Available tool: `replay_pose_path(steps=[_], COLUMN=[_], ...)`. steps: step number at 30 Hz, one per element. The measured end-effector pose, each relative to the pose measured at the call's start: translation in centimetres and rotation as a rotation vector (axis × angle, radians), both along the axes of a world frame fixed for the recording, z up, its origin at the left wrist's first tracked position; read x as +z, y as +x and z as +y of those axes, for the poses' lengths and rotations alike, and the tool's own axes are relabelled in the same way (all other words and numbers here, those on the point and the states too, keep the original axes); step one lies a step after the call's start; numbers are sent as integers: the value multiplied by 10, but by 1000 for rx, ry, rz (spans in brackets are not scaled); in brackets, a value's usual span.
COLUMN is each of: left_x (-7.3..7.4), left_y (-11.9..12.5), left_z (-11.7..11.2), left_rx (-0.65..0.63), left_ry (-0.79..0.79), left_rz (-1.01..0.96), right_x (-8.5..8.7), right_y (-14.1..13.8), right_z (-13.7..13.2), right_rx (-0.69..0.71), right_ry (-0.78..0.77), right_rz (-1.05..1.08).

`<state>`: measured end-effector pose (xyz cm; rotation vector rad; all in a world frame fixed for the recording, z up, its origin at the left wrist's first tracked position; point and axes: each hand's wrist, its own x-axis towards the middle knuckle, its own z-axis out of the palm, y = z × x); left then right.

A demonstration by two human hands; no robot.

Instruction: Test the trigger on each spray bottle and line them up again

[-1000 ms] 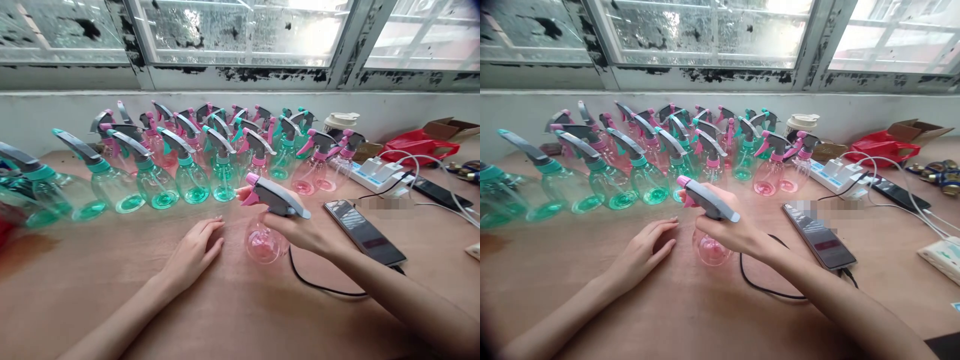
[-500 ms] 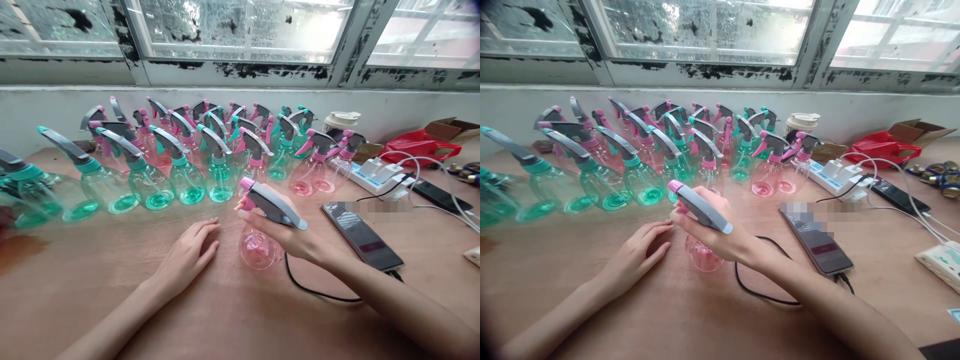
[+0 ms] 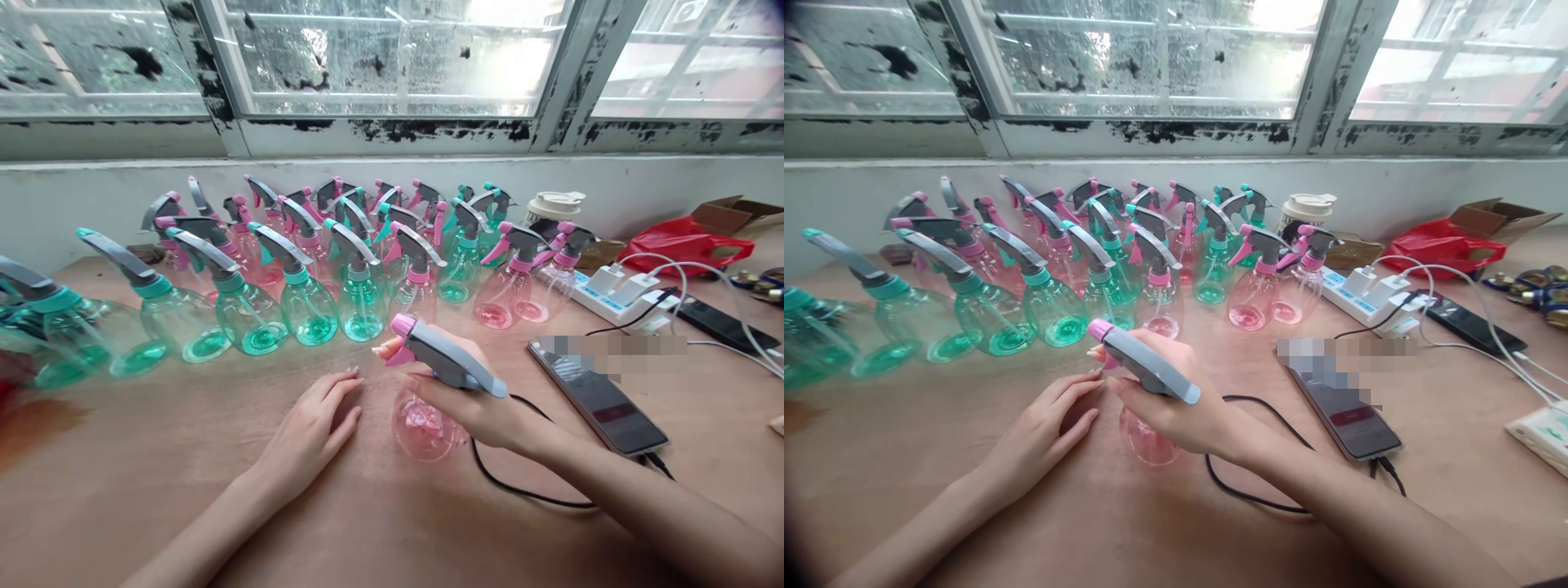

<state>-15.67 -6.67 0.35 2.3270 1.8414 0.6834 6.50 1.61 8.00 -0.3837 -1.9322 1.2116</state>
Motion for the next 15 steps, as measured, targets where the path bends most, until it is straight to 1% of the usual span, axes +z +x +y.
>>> replay_pose_path(steps=[4, 8, 10, 15], left_x=[1, 1, 0, 0], left_y=[1, 0, 0, 1], left_z=[-1, -1, -2, -3], left_rx=[-9, -13, -18, -33], left_ry=[-2, -2, 2, 6], left_rz=[12, 21, 27, 47], right_x=[1, 0, -1, 0], right_y=[1, -1, -1, -1], right_z=[-1, 0, 1, 1], right_rx=[-17, 41, 46, 10], right_ry=[18, 16, 28, 37], right_rz=[-40, 5, 24, 7])
